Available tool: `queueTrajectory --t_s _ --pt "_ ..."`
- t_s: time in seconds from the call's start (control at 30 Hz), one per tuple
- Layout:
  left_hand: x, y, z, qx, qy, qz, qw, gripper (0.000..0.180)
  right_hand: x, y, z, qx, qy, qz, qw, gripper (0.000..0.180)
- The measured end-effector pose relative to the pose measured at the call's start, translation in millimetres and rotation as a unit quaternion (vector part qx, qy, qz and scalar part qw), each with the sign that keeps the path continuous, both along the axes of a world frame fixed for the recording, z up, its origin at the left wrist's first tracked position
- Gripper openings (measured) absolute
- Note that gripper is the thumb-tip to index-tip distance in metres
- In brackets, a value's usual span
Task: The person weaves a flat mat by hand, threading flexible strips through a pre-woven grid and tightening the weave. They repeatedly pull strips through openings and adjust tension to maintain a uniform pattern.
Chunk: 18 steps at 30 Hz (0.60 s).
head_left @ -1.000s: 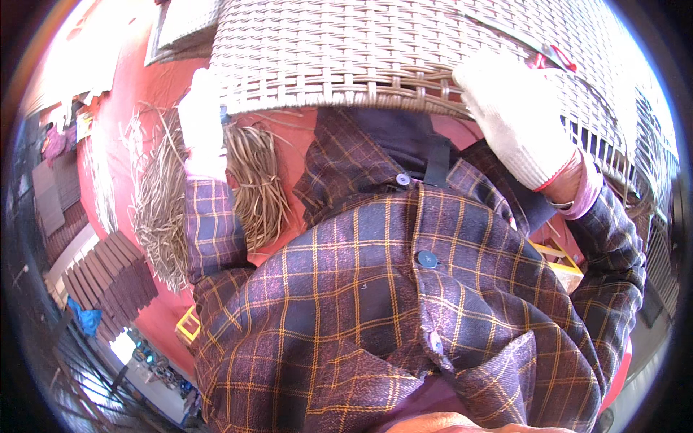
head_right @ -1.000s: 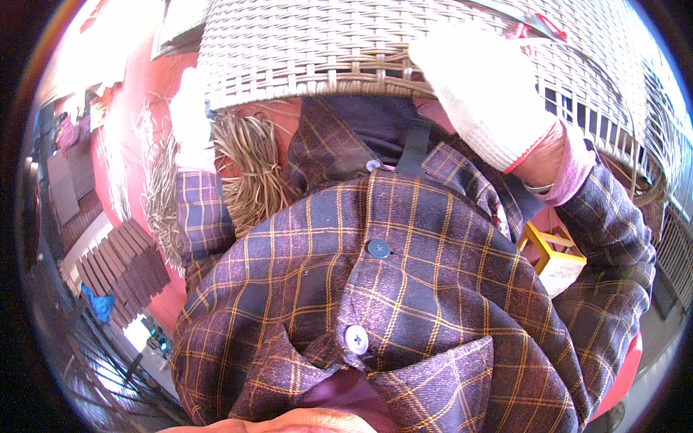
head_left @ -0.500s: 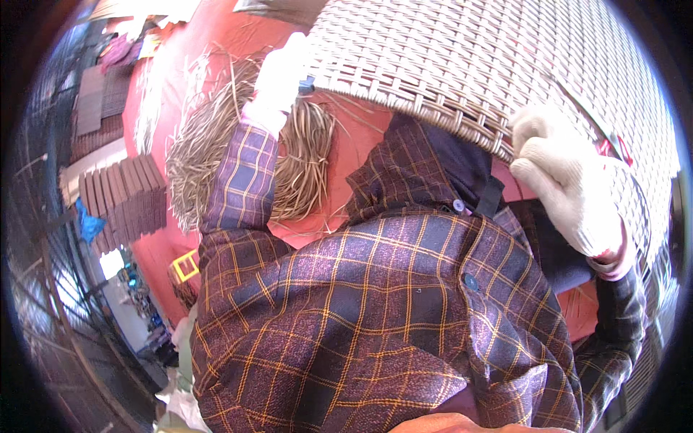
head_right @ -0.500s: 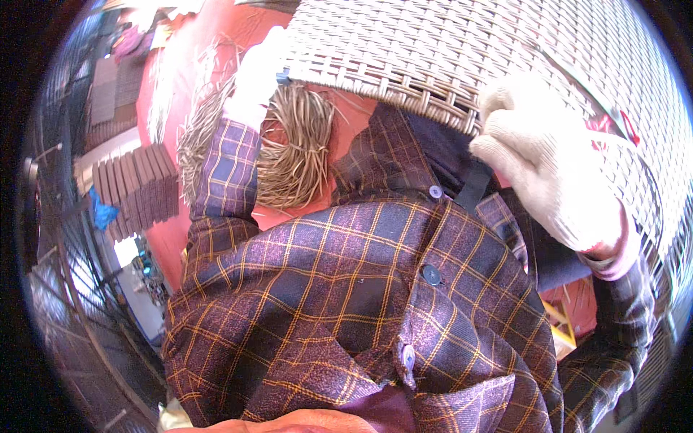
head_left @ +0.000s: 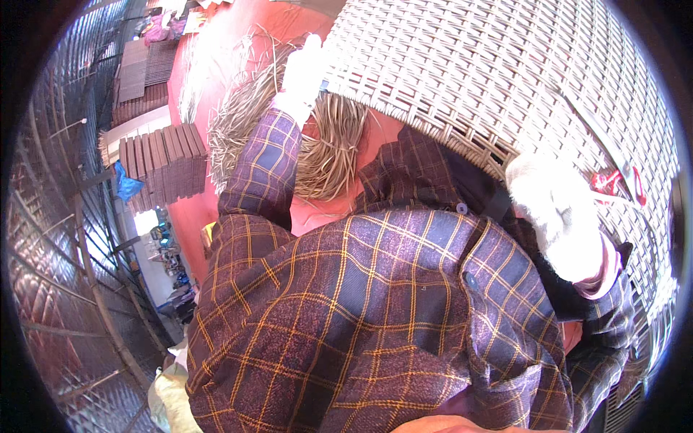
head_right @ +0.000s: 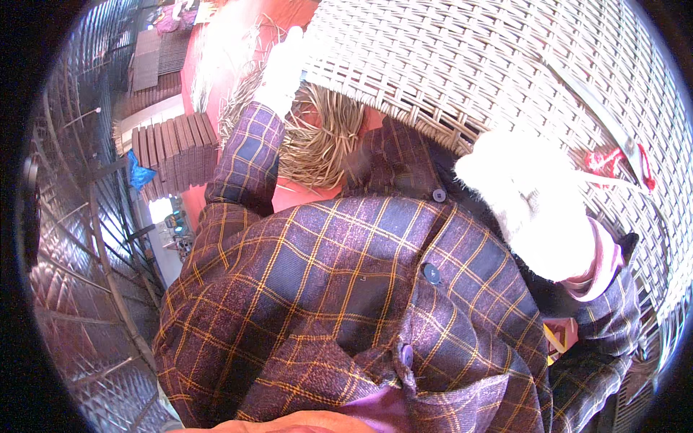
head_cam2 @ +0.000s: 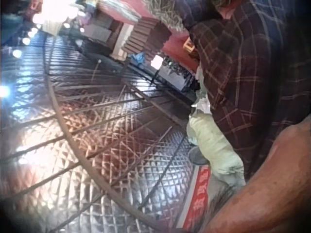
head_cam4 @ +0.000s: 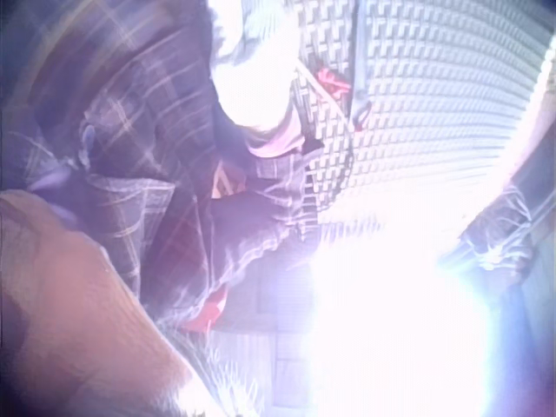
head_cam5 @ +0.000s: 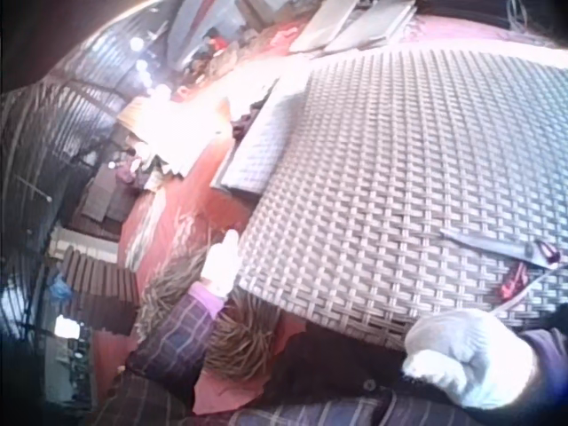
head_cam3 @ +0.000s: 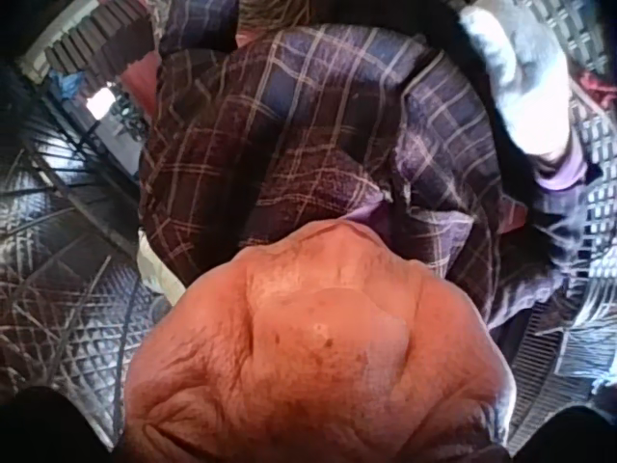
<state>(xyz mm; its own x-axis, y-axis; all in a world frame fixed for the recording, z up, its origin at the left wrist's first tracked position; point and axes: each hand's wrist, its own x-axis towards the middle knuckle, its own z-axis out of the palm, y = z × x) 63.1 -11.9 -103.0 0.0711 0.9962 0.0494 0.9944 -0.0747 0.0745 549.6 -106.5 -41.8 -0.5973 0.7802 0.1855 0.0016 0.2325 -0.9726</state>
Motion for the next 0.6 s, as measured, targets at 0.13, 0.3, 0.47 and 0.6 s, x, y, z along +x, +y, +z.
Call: queueTrajectory --t_s 0.13,0.3,0.47,0.6 --pt "-6.6 -2.3 -4.5 -0.064 -0.096 0.086 0.990 0.020 -2.9 -4.3 -14.0 -0.073 0.048 0.000 0.996 0.014" --pt "-9.4 -2.4 -7.2 0.005 0.027 -0.044 0.999 0.020 -3.8 12.8 -17.7 -0.101 0.089 0.019 0.991 0.024" --pt "-11.1 5.2 -27.3 0.005 -0.195 0.032 0.980 0.035 9.8 7.3 25.4 0.173 -0.278 -0.207 0.922 0.019" --pt "-0.7 9.2 -37.8 0.028 -0.287 0.044 0.957 0.046 4.9 -15.4 39.4 0.338 -0.349 -0.141 0.862 0.026"
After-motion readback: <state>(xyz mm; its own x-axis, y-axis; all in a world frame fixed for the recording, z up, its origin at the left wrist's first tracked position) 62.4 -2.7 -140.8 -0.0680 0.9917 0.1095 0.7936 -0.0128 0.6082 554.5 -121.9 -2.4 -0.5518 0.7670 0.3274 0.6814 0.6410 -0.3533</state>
